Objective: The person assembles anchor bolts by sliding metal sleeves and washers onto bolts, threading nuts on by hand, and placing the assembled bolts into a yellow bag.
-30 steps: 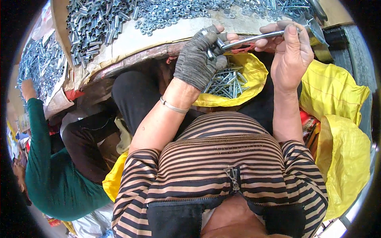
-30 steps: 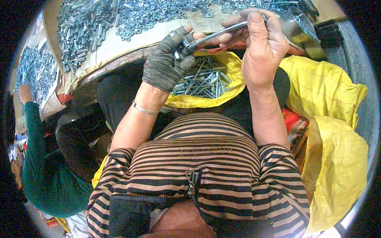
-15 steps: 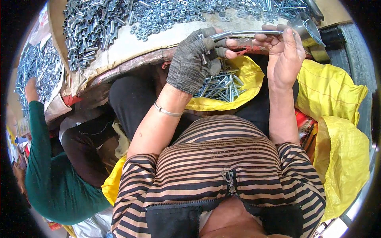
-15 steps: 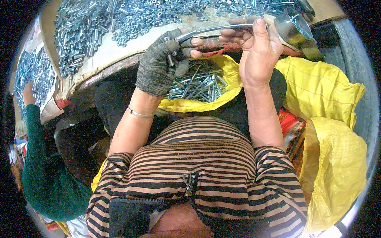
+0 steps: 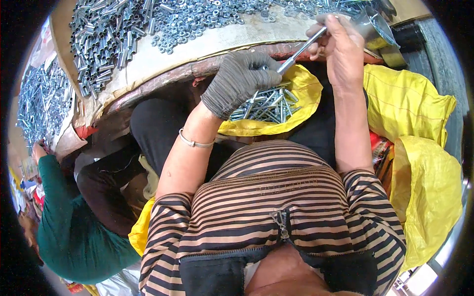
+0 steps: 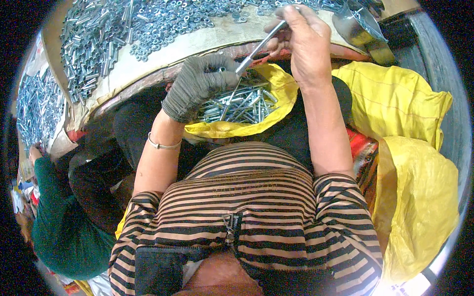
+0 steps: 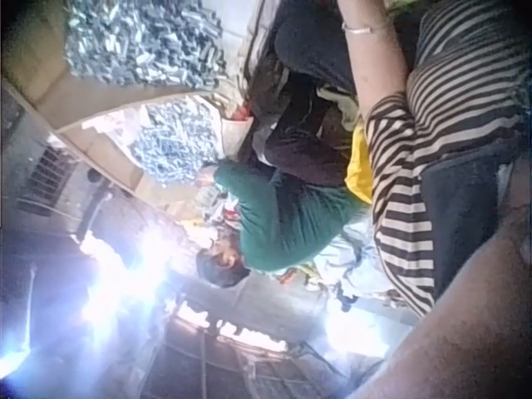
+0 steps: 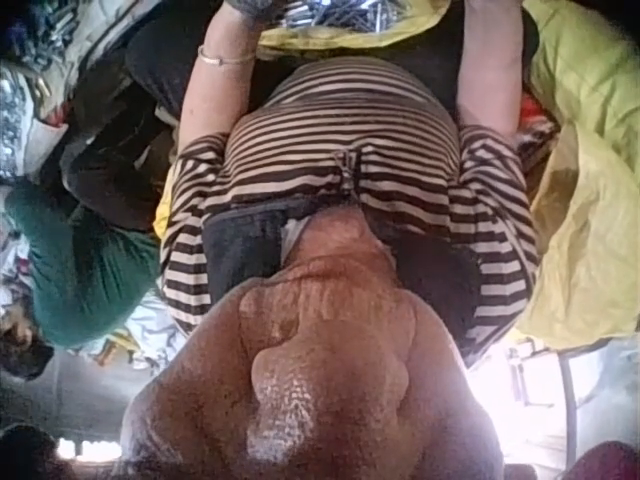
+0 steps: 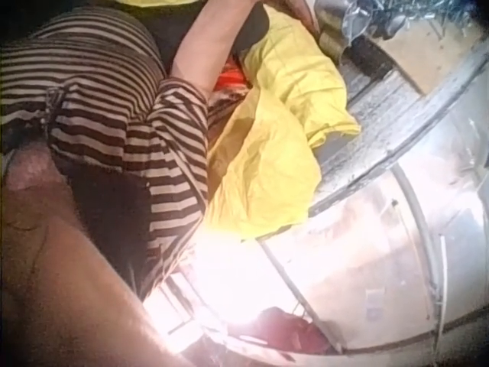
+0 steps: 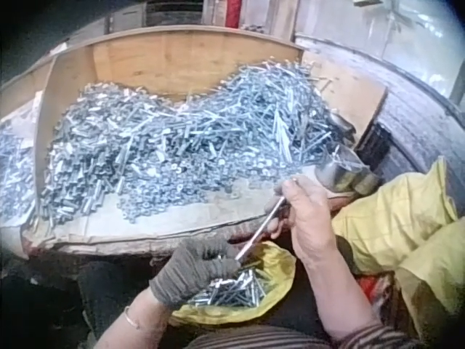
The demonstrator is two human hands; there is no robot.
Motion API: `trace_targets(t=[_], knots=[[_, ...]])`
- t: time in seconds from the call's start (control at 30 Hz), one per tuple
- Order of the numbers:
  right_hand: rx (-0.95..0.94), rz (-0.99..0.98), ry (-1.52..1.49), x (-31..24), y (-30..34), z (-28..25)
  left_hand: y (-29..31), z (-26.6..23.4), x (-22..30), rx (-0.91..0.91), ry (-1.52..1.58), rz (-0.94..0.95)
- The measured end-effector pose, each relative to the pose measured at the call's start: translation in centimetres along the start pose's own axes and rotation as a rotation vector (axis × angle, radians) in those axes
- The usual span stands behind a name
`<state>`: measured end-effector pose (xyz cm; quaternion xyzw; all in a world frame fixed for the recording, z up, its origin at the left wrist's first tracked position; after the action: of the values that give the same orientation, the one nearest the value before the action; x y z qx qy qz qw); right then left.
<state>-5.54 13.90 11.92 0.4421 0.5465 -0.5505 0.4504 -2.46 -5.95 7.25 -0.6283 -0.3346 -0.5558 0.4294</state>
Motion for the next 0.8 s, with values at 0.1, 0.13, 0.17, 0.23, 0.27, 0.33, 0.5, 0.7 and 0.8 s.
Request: trace_targets(t=[0.1, 0.13, 0.17, 0.23, 0.27, 0.33, 0.5, 0.7, 0.8], knots=[[-0.136, 0.028, 0.199, -0.4, -0.7, 1.3, 0.0, 0.3, -0.3, -0.051, 0.005, -0.121], [-0.131, 0.028, 0.203, -1.0, -0.8, 1.9, 0.0, 0.6, -0.4, -0.067, 0.000, -0.110], [-0.170, 0.110, 0.200, -1.8, -0.7, 3.0, -0.1, 0.7, -0.3, -0.073, -0.021, -0.134], [-0.259, 0.202, 0.226, -1.8, -0.8, 3.6, 0.0, 1.2, -1.1, -0.070, -0.009, -0.149], [-0.261, 0.200, 0.225, -1.4, -0.8, 3.4, 0.1, 1.2, -1.2, -0.068, 0.000, -0.160], [-0.127, -0.039, 0.233, -0.4, -0.9, 2.0, -0.1, 0.8, -0.6, -0.046, 0.003, -0.163], [0.055, -0.008, 0.087, -0.3, -0.5, 1.0, -0.1, -0.3, -0.6, -0.059, 0.064, -0.060], [0.007, -0.126, 0.066, -1.5, -1.9, 0.3, -0.3, -0.5, -1.4, -0.252, 0.166, 0.155], [0.089, -0.156, 0.017, -1.4, -1.4, 0.4, 0.4, -1.8, -1.7, -0.124, 1.194, -0.398]])
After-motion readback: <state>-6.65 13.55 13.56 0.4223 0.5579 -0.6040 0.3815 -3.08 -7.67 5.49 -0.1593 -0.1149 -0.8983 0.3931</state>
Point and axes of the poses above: each hand's wrist, its own y-axis away from the middle knuckle, its own z-axis out of the palm, x = y × z, the point moved 1 cm from there along -y, towards the middle knuckle, and after that the axes turned 8 degrees about y, right-handed, at the moved point
